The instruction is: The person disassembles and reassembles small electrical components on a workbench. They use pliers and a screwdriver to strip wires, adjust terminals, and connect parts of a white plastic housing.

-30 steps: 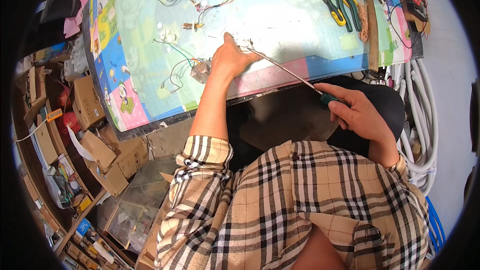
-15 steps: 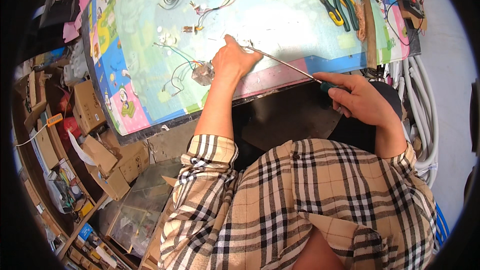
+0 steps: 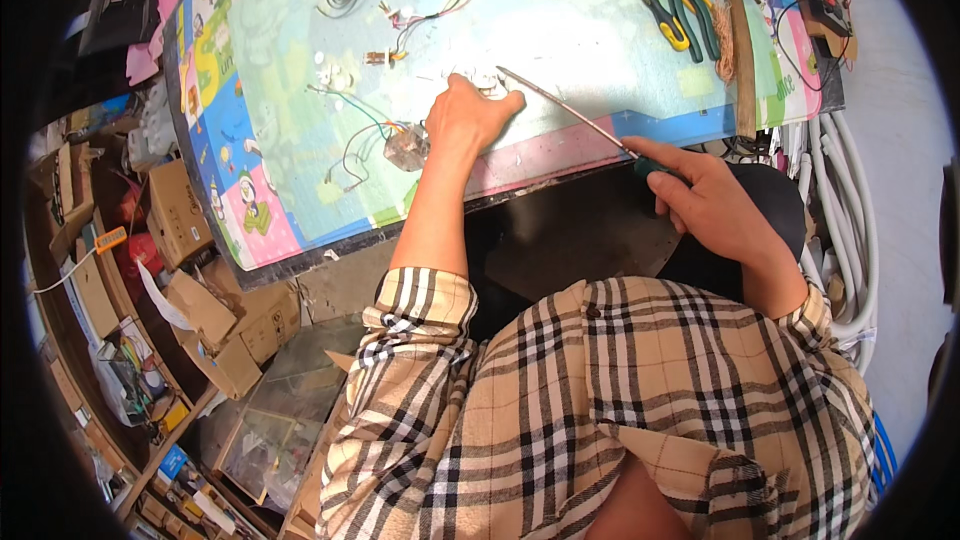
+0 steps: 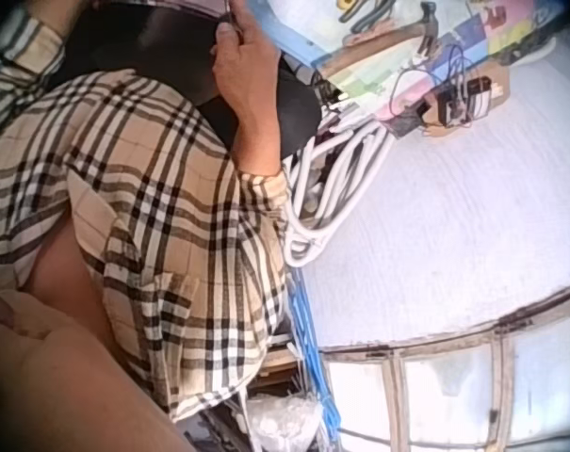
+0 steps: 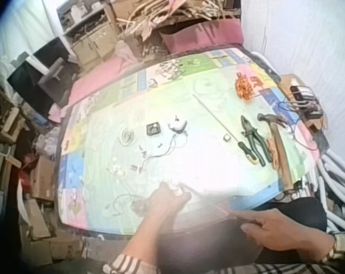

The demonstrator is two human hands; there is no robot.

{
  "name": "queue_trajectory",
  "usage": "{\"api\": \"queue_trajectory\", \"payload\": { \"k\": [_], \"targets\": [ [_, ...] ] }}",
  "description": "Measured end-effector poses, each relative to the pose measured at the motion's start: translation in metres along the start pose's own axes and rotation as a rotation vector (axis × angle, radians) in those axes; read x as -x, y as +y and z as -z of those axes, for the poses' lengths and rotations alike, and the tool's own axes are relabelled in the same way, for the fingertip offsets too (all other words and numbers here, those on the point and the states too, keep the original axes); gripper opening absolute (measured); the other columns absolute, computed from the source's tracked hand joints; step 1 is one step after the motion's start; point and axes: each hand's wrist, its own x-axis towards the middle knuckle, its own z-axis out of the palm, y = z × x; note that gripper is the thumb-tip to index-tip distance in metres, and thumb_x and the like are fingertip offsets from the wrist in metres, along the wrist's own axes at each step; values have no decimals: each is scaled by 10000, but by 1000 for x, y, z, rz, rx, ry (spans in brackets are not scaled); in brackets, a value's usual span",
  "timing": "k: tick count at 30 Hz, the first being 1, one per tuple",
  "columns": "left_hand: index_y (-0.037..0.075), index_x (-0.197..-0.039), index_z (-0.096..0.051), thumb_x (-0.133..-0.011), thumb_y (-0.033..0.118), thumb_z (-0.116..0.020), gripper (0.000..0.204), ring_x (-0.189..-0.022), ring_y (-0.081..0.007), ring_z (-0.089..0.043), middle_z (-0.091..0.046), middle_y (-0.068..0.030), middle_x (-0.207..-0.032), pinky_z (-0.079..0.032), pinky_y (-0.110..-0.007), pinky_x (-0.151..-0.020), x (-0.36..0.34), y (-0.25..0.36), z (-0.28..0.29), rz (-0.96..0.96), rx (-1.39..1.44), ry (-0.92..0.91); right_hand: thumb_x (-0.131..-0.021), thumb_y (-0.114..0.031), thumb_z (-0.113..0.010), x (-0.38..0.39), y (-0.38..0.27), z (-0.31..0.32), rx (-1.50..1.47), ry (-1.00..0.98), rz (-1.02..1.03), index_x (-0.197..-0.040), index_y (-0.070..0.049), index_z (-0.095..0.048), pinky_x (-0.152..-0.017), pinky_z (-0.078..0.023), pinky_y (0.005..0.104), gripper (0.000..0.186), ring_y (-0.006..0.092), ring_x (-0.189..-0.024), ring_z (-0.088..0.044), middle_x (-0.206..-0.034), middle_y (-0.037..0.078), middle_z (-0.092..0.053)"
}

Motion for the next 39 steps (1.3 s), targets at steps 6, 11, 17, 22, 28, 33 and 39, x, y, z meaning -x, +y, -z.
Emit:
{"api": "queue_trajectory", "payload": {
  "k": [6, 11, 17, 22, 28, 33, 39],
  "targets": [
    [-110, -1264, -401, -649, 472, -701, 899, -934, -381, -650, -659, -266, -964, -506, -411, -842, 2, -4, -3, -74, 19, 22, -929, -105, -518, -1, 2, 3, 45, -24, 54, -1324, -61, -532, -630, -470, 284, 398, 122, -648, -547, -745, 62, -588],
    [64, -1422, -250, -689, 311, -731, 911, -895, -393, -651, -666, -221, -904, -506, -436, -817, 7, -26, -12, -201, 83, 18, -895, -71, -545, 0, 14, 0, 186, 22, 242, -1280, -52, -557, -723, -478, 346, 385, 291, -765, -628, -880, 170, -665],
    [131, -1433, -237, -712, 226, -742, 886, -867, -394, -651, -656, -205, -847, -505, -450, -789, 13, -26, -15, -209, 158, -2, -887, -86, -563, 4, 20, -3, 388, 64, 322, -1289, -99, -551, -700, -453, 412, 403, 351, -753, -573, -799, 170, -597],
    [125, -1429, -235, -710, 220, -759, 895, -857, -400, -649, -655, -207, -839, -503, -456, -787, 11, -28, -17, -227, 132, 29, -894, -101, -563, 6, 18, -3, 472, 76, 314, -1306, -120, -537, -671, -440, 426, 414, 332, -711, -546, -746, 147, -515],
    [122, -1433, -229, -716, 213, -763, 899, -862, -399, -650, -656, -210, -848, -502, -454, -793, 14, -23, -13, -207, 127, 8, -892, -100, -568, 7, 17, -3, 503, 91, 318, -1299, -121, -541, -668, -442, 422, 409, 328, -714, -548, -750, 142, -518],
    [117, -1436, -225, -715, 214, -772, 910, -877, -401, -646, -655, -212, -868, -499, -450, -802, 13, -24, -15, -214, 135, 6, -882, -95, -580, 8, 14, -4, 573, 111, 323, -1292, -129, -550, -642, -452, 416, 413, 313, -697, -556, -753, 127, -514],
    [120, -1436, -233, -726, 188, -765, 890, -895, -396, -634, -643, -200, -923, -493, -464, -790, 13, -24, -17, -256, 51, 47, -855, -79, -603, 10, 11, -7, 700, 156, 379, -1263, -124, -573, -566, -455, 393, 411, 296, -643, -561, -759, 111, -517]
  ]
}}
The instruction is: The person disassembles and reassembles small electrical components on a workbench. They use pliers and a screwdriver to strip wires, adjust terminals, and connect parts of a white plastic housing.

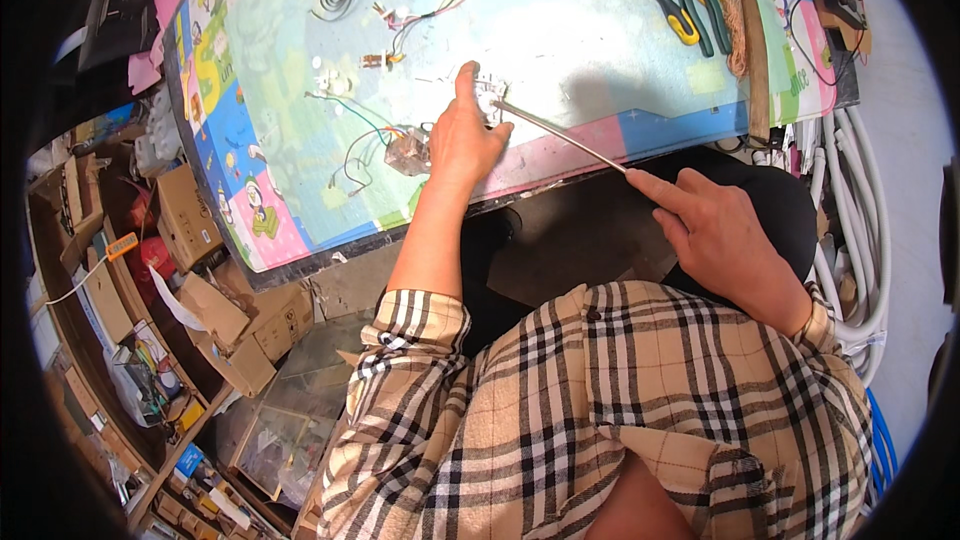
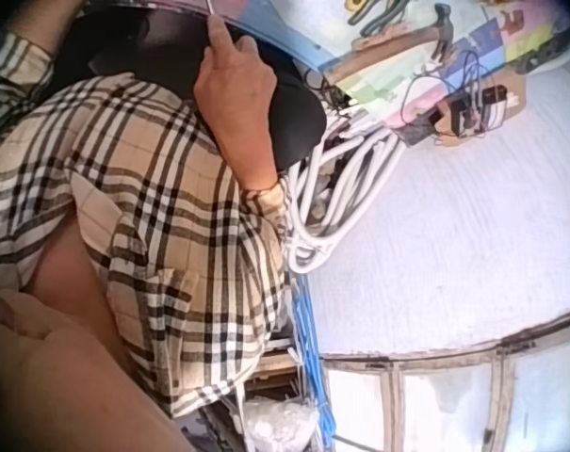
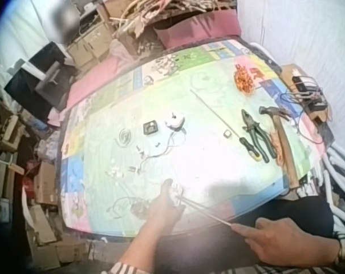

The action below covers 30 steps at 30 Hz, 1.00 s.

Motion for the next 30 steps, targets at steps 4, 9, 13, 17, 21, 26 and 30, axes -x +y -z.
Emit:
{"api": "queue_trajectory", "payload": {
  "k": [4, 9, 13, 17, 21, 26, 30],
  "targets": [
    [123, -1430, -245, -728, 169, -761, 872, -880, -393, -636, -639, -199, -923, -494, -478, -776, 2, 5, -1, 5, -78, 12, -828, -21, -609, 3, -1, 0, 19, 5, -5, -1279, -126, -562, -549, -426, 399, 466, 306, -613, -525, -754, 116, -480],
    [87, -1399, -263, -724, 171, -764, 844, -846, -399, -642, -636, -216, -911, -499, -482, -752, 1, 9, 0, -13, -122, 18, -841, -48, -601, 5, -6, 0, 116, 18, 57, -1237, -78, -574, -532, -452, 379, 398, 278, -617, -567, -760, 114, -515],
    [49, -1376, -267, -717, 179, -768, 838, -837, -401, -643, -635, -222, -896, -502, -480, -744, -2, 3, -3, -32, -133, 30, -846, -48, -598, 4, -7, -5, 142, 18, 85, -1255, -75, -558, -536, -452, 376, 412, 274, -626, -571, -760, 119, -512],
    [33, -1385, -251, -725, 201, -756, 847, -849, -408, -641, -637, -232, -901, -501, -472, -762, -3, 1, -3, -16, -106, 9, -851, -54, -595, 1, -5, -8, 51, -29, 27, -1263, -79, -556, -569, -462, 387, 415, 293, -663, -578, -774, 132, -527],
    [11, -1400, -219, -740, 225, -738, 867, -873, -417, -638, -639, -249, -926, -500, -466, -790, -5, 1, -2, 19, -85, -16, -852, -54, -589, -3, 1, -11, -136, -24, -3, -1265, -78, -562, -595, -463, 419, 415, 336, -677, -574, -781, 156, -548],
    [-1, -1408, -196, -752, 235, -726, 876, -888, -421, -637, -640, -257, -936, -498, -463, -805, -5, 3, -2, 37, -68, -24, -853, -36, -575, -7, 5, -8, -346, -49, -37, -1263, -50, -569, -682, -482, 408, 410, 368, -769, -605, -874, 210, -627],
    [-1, -1406, -195, -755, 240, -719, 870, -886, -414, -639, -644, -252, -914, -499, -461, -806, -6, 1, -3, 33, -76, -12, -853, -33, -567, -7, 9, -12, -504, -58, -91, -1258, -32, -571, -740, -493, 366, 405, 353, -814, -643, -975, 237, -659]
  ]
}}
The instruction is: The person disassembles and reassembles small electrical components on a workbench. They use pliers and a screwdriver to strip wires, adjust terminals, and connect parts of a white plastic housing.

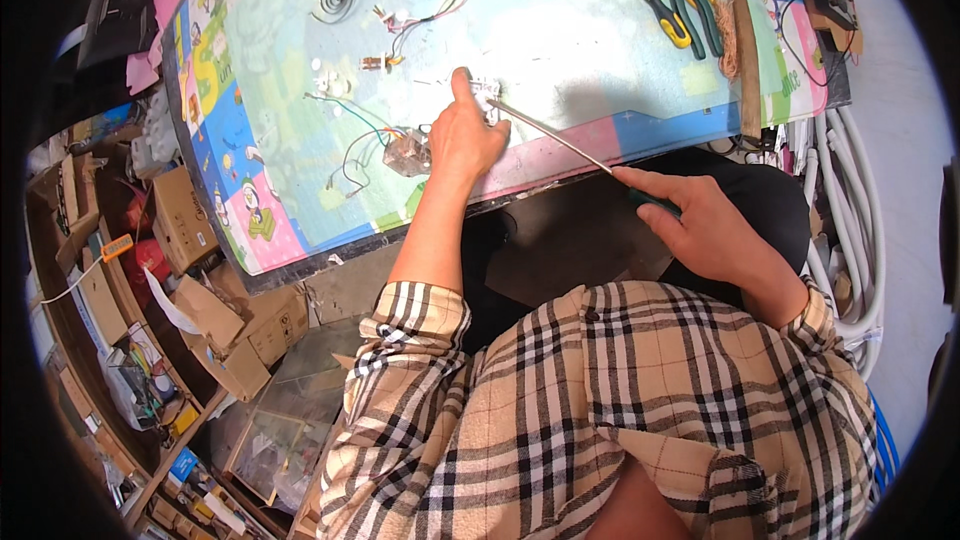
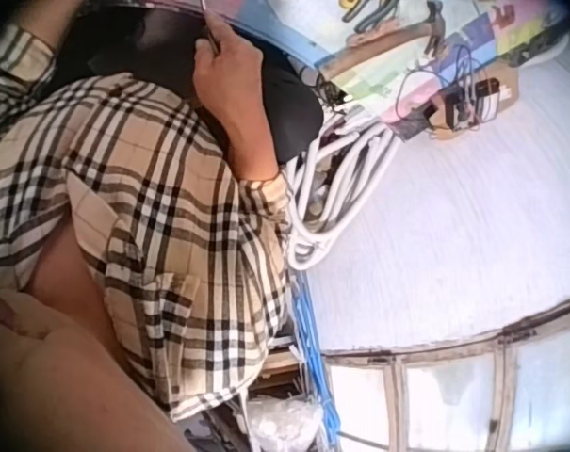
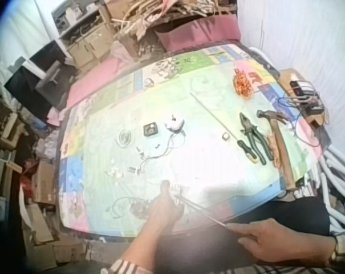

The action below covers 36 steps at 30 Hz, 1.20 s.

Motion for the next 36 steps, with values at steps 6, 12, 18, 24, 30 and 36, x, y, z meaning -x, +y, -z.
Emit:
{"api": "queue_trajectory", "payload": {
  "k": [6, 12, 18, 24, 30, 36],
  "targets": [
    [31, -1407, -225, -717, 222, -706, 862, -862, -401, -646, -659, -236, -848, -502, -455, -795, 3, 5, 5, 78, 93, 15, -880, -78, -549, -6, -9, 13, -121, -67, -170, -1261, -41, -578, -670, -492, 317, 384, 198, -665, -607, -827, 136, -663],
    [56, -1423, -268, -673, 215, -714, 887, -820, -393, -654, -660, -217, -818, -511, -444, -770, 10, 12, 24, 50, 173, 116, -903, -158, -551, -15, -2, 28, -92, 190, -195, -1281, -62, -550, -661, -498, 341, 390, 227, -672, -617, -758, 149, -627],
    [68, -1387, -317, -728, 100, -775, 803, -741, -262, -674, -657, -154, -924, -552, -356, -624, 16, 31, 54, -121, 971, 124, -883, -146, -537, -71, 35, -3, 467, 402, -124, -1315, -16, -443, -833, -476, 472, 461, 449, -925, -591, -1030, 259, -596],
    [-10, -1309, -336, -788, 74, -739, 664, -864, -301, -678, -617, -204, -1078, -588, -367, -713, 19, 32, 71, -156, 1574, -157, -841, -192, -603, -130, 58, 10, 683, 371, -202, -1237, -12, -507, -884, -475, 466, 446, 447, -1018, -557, -1138, 286, -511],
    [7, -1360, -313, -850, 83, -674, 630, -1020, -336, -642, -554, -258, -1215, -596, -372, -800, 26, 26, 89, -348, 1851, -144, -856, -294, -607, -162, 60, 89, 788, 653, -465, -1125, 6, -589, -953, -449, 445, 403, 381, -1135, -521, -1224, 239, -501],
    [29, -1385, -266, -907, 115, -584, 580, -1131, -410, -567, -492, -298, -1268, -560, -461, -891, 36, 16, 107, -502, 1981, -138, -855, -440, -625, -174, 79, 96, 820, 633, -716, -1199, 13, -574, -996, -438, 418, 571, 364, -1232, -469, -1317, 213, -454]
  ]
}}
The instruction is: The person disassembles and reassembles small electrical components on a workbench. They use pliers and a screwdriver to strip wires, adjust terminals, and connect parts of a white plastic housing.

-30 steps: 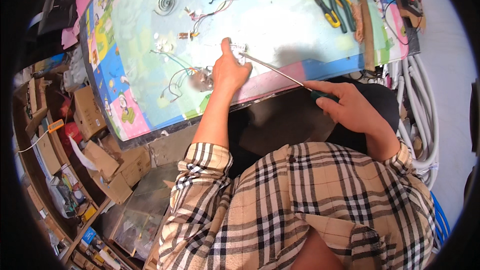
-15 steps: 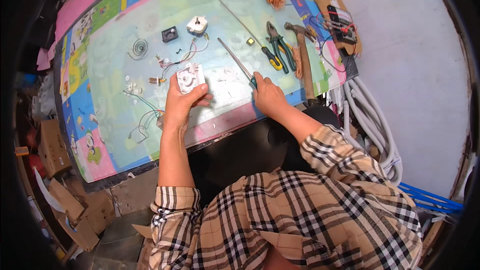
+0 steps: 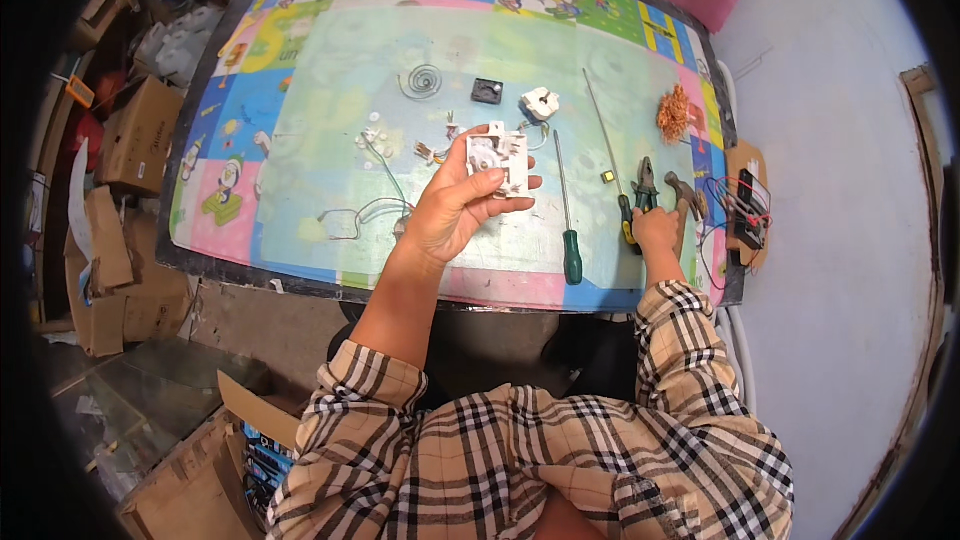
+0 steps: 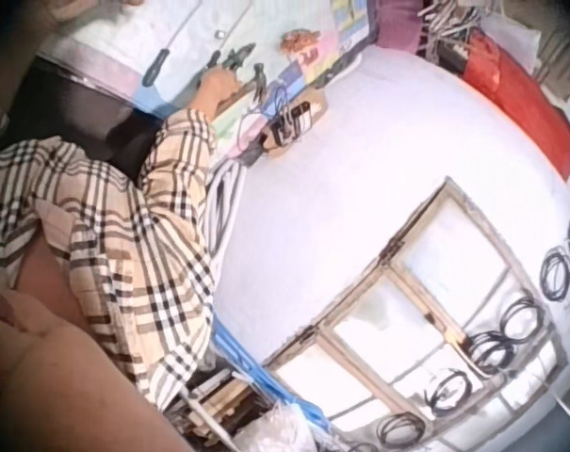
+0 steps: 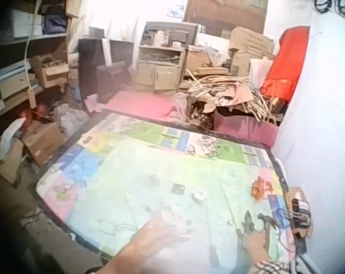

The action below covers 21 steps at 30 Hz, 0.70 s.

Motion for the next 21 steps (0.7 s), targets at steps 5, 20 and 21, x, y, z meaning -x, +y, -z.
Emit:
{"api": "queue_trajectory", "payload": {
  "k": [5, 20, 21],
  "targets": [
    [31, -1403, -304, -999, 335, -392, 513, -1236, -466, -458, -421, -319, -1345, -464, -543, -987, -3, 1, 2, 5, 291, -45, -813, -499, -646, -20, 8, -7, 72, 31, 65, -1157, 15, -598, -949, -473, 415, 621, 354, -1163, -542, -1235, 206, -547],
    [-43, -1359, -369, -1039, 321, -243, 501, -1235, -448, -463, -466, -299, -1319, -427, -523, -1038, -11, -2, 21, -58, 556, 118, -891, -448, -476, -54, 33, 10, -1599, -509, -235, -943, 35, -566, -513, -478, 329, 494, 240, -590, -574, -740, 144, -583],
    [-42, -1358, -370, -1038, 325, -247, 502, -1237, -449, -462, -463, -303, -1320, -430, -522, -1034, -10, -1, 21, -75, 534, 122, -900, -441, -478, -50, 27, 25, -1750, -619, -318, -970, 32, -536, -513, -471, 317, 482, 235, -609, -559, -768, 147, -572]
  ]
}}
